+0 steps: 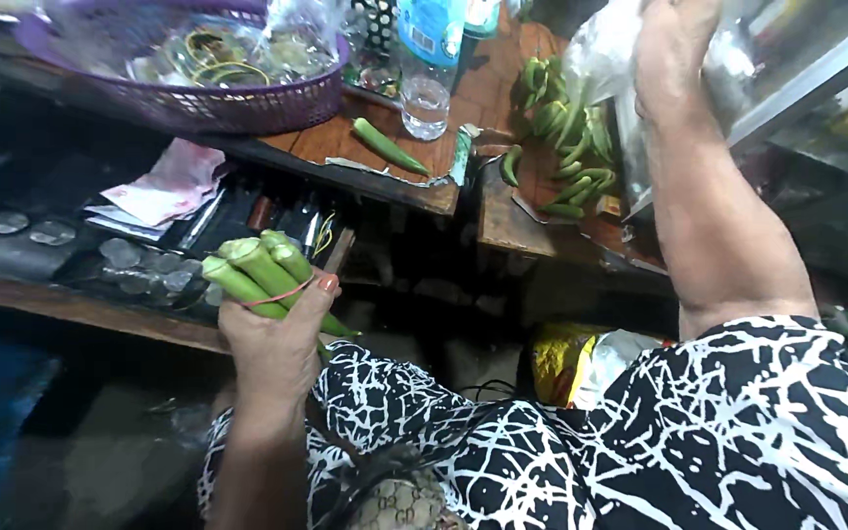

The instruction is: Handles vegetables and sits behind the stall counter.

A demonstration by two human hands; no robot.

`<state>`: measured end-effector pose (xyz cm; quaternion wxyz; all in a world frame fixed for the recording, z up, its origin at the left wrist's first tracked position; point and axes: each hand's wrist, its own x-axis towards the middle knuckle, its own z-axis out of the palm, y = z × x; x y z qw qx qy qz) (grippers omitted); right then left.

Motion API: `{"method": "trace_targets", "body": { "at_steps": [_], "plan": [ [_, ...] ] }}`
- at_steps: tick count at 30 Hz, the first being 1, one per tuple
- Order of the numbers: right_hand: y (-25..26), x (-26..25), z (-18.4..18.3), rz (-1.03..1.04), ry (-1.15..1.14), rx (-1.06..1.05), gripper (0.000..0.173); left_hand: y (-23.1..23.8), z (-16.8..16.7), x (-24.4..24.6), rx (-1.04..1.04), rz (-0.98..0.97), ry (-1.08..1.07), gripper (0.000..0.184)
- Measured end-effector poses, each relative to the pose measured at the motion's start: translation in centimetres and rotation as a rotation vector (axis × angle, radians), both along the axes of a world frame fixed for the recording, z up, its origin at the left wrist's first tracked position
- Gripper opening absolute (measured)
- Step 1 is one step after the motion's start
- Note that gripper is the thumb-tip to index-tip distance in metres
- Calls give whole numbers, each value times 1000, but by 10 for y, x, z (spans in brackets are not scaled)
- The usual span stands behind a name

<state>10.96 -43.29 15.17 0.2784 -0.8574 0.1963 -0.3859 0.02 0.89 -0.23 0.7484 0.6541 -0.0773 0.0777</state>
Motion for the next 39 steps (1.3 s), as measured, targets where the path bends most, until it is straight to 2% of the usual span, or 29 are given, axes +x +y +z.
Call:
{"method": "trace_targets", "body": {
  "at_steps": [3, 7, 11, 13, 15, 18, 22, 25, 28, 32, 37, 39],
  "plan": [
    [13, 5, -5, 2, 9, 229, 26, 0, 1, 0, 7, 12, 9, 52],
    [9, 7, -14, -11, 76, 88, 28, 1, -2, 1, 7, -4, 4, 51],
    [13, -3, -12, 40, 421, -75, 35, 0, 1, -1, 9, -7, 18, 49],
    [13, -5, -5, -25, 310, -156, 34, -1, 2, 0, 1, 0, 14, 49],
    [11, -3, -3, -14, 63, -166, 29, -2, 1, 0, -8, 14, 9, 49],
    [12, 6, -13, 70, -207, 96, 28, -2, 1, 1, -28, 30, 1, 50],
    [38, 17, -39, 121, -252, 501, 29, -3, 0, 1, -52, 35, 2, 47],
    [56, 24, -57, 202, -255, 658, 26, -3, 0, 1, -46, 40, 7, 45],
    [75, 30, -62, 247, -307, 728, 21, -1, -2, 2, -51, 34, 16, 46],
    [97, 45, -71, 146, -161, 637, 29, -2, 0, 2, -53, 39, 40, 44],
    [106, 43, -94, 285, 422, 172, 50, -3, 6, 0, -45, 52, 52, 43],
    [105, 44, -99, 304, 482, 10, 54, -1, 6, 2, -16, 38, 94, 45]
  ]
}}
